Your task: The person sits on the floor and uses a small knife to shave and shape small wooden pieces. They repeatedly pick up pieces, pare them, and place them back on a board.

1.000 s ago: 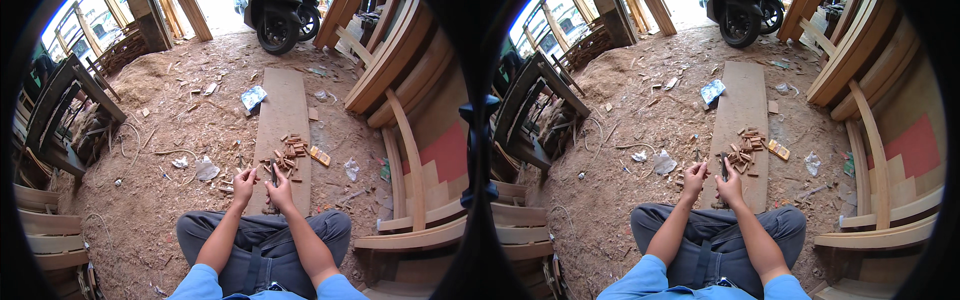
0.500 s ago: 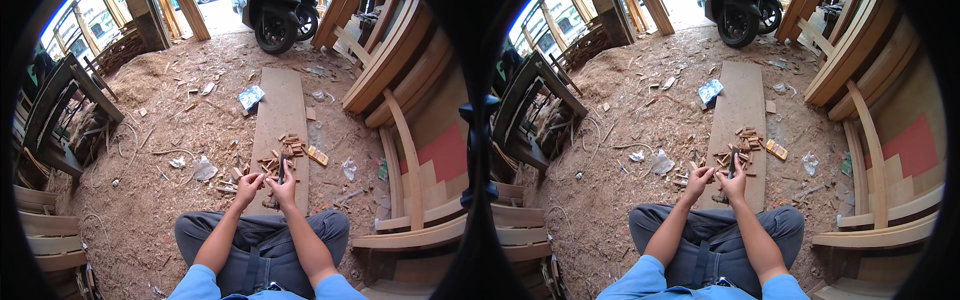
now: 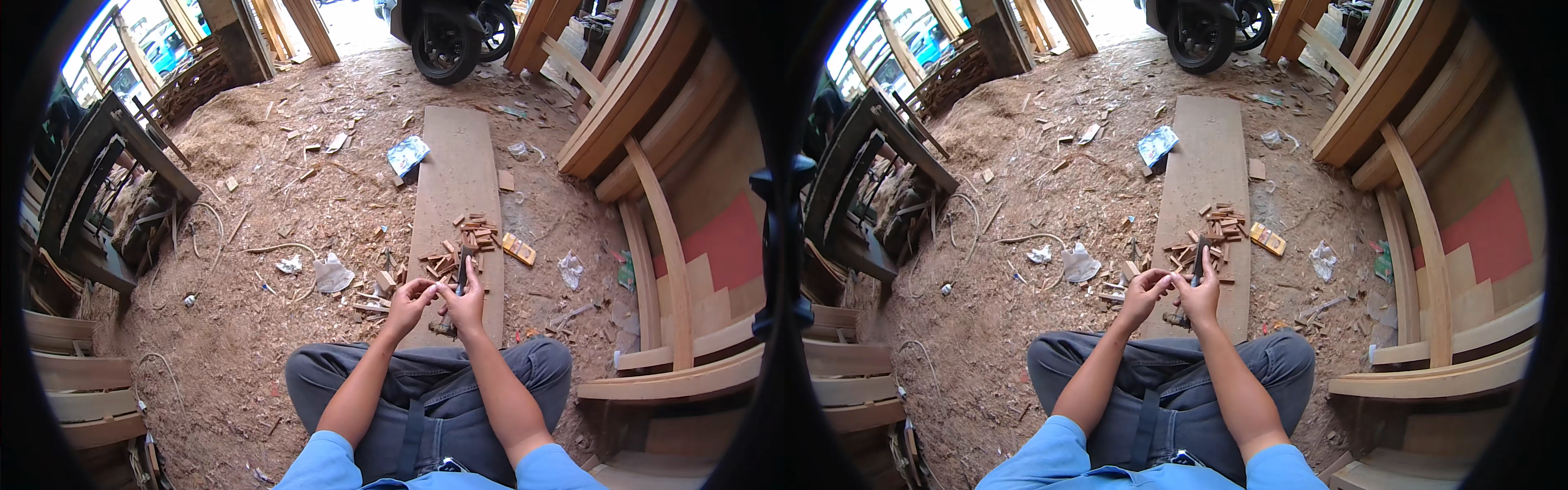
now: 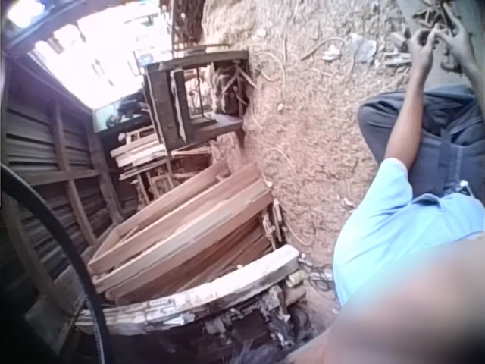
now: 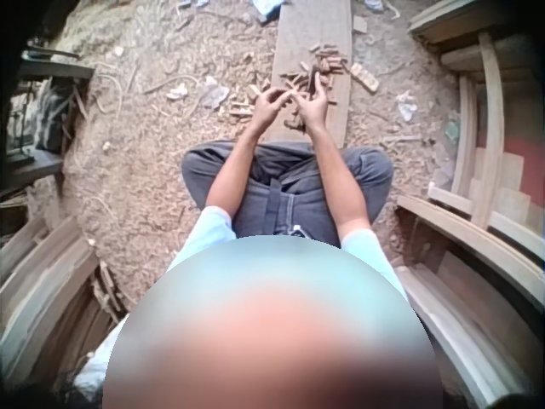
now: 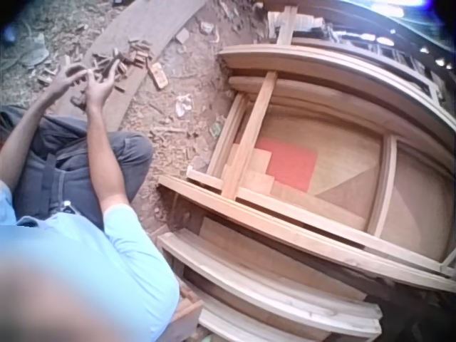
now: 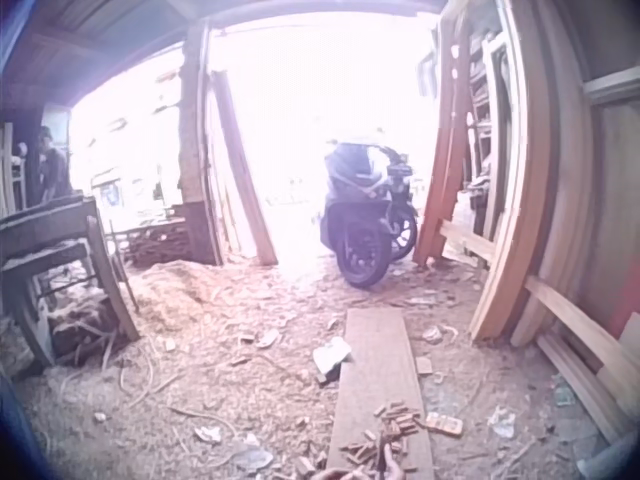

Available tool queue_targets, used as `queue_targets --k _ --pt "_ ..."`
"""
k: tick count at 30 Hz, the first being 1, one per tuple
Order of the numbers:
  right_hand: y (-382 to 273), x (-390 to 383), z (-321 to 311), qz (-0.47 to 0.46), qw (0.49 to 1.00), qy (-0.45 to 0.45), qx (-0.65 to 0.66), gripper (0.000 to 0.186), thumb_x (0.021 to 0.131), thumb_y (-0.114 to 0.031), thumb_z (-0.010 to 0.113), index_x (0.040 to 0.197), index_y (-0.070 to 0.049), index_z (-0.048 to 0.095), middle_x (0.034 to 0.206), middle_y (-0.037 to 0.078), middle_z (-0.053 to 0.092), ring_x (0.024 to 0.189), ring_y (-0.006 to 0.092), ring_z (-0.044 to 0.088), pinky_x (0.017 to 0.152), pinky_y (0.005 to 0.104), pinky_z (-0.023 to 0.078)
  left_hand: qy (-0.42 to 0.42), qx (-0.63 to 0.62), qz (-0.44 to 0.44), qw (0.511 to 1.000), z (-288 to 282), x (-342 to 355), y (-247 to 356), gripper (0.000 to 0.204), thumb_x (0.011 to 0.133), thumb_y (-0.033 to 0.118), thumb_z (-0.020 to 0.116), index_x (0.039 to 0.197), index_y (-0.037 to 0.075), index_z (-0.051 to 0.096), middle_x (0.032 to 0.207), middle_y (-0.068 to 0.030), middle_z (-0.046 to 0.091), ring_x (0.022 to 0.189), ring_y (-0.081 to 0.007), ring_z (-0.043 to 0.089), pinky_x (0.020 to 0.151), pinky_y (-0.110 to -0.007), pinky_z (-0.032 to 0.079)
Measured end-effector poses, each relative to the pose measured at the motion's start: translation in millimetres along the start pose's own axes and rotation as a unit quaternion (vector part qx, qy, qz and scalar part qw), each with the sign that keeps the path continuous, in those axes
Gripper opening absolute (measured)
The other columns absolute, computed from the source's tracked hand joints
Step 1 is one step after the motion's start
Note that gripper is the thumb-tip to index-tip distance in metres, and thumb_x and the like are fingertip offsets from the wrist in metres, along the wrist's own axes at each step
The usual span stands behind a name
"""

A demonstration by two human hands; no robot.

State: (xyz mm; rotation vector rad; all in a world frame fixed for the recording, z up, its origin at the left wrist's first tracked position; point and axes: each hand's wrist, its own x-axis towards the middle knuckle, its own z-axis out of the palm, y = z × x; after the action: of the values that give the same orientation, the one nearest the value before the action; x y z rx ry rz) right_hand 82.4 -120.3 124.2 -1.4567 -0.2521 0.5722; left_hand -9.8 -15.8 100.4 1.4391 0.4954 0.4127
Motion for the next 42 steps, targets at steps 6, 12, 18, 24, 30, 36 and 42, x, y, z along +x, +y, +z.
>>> queue_targets --k 6,12,18,24,30,36,42 --pt "0.3 2.0 1.0 -0.007 1.000 0.004 0.005 0.087 0.084 -0.001 0.072 0.156 -0.007 0.023 0.078 0.006 0.068 0.059 0.0093 0.062 0.040 0.0261 0.049 -0.018 0.002 -0.005 1.000 -1.2 1.3 -2.3 0.026 0.099 0.023 0.061 0.107 0.000 0.070 0.088 -0.0045 0.072 0.078 -0.0089 0.062 0.071 -0.025 0.048" --pt "-9.1 -4.7 3.6 0.035 0.997 -0.066 0.013 0.081 0.089 0.000 0.066 0.156 -0.009 0.022 0.075 0.004 0.063 0.057 0.0090 0.058 0.039 0.0265 0.050 0.044 -0.079 -0.081 0.993 -10.1 2.7 -3.6 0.029 0.102 0.029 0.054 0.101 0.004 0.069 0.083 -0.0021 0.071 0.071 -0.0074 0.060 0.067 -0.024 0.046" --pt "-19.7 -22.2 11.6 0.082 0.979 -0.182 -0.035 0.071 0.090 -0.003 0.063 0.153 -0.017 0.034 0.076 0.004 0.061 0.050 0.0092 0.052 0.038 0.0292 0.049 0.124 -0.244 -0.151 0.950 -17.9 5.8 -9.3 0.024 0.103 0.030 0.051 0.101 0.011 0.065 0.086 -0.0011 0.067 0.079 -0.0090 0.060 0.071 -0.029 0.048" --pt "-23.2 -29.3 12.6 0.084 0.962 -0.245 -0.089 0.068 0.091 -0.003 0.058 0.153 -0.021 0.036 0.071 0.005 0.060 0.044 0.0111 0.053 0.039 0.0313 0.048 0.144 -0.240 -0.114 0.953 -23.0 7.5 -16.7 0.023 0.104 0.029 0.049 0.099 0.013 0.066 0.081 0.0027 0.062 0.073 -0.0080 0.056 0.068 -0.028 0.048" --pt "-24.8 -30.5 12.5 0.117 0.953 -0.251 -0.125 0.070 0.091 -0.002 0.056 0.154 -0.023 0.034 0.059 0.002 0.052 0.041 0.0113 0.051 0.037 0.0300 0.048 0.170 -0.215 -0.090 0.958 -21.1 8.9 -17.7 0.023 0.104 0.026 0.051 0.097 0.011 0.067 0.077 0.0048 0.061 0.067 -0.0052 0.054 0.063 -0.023 0.046" --pt "-24.0 -26.8 7.2 0.115 0.950 -0.268 -0.113 0.067 0.088 -0.002 0.050 0.152 -0.018 0.038 0.060 0.005 0.056 0.041 0.0140 0.055 0.039 0.0329 0.049 0.161 -0.101 -0.012 0.982 -26.1 12.7 -26.1 0.020 0.102 0.019 0.055 0.096 0.005 0.068 0.076 0.0038 0.063 0.064 -0.0033 0.054 0.059 -0.020 0.044" --pt "-9.4 -28.7 19.9 0.082 0.971 -0.192 -0.115 0.070 0.088 0.000 0.046 0.153 -0.020 0.035 0.060 0.003 0.054 0.043 0.0114 0.051 0.038 0.0319 0.049 0.189 0.013 0.039 0.981 -23.0 21.2 -32.0 0.020 0.101 0.015 0.055 0.093 0.001 0.068 0.073 0.0021 0.063 0.061 -0.0040 0.052 0.057 -0.020 0.042"
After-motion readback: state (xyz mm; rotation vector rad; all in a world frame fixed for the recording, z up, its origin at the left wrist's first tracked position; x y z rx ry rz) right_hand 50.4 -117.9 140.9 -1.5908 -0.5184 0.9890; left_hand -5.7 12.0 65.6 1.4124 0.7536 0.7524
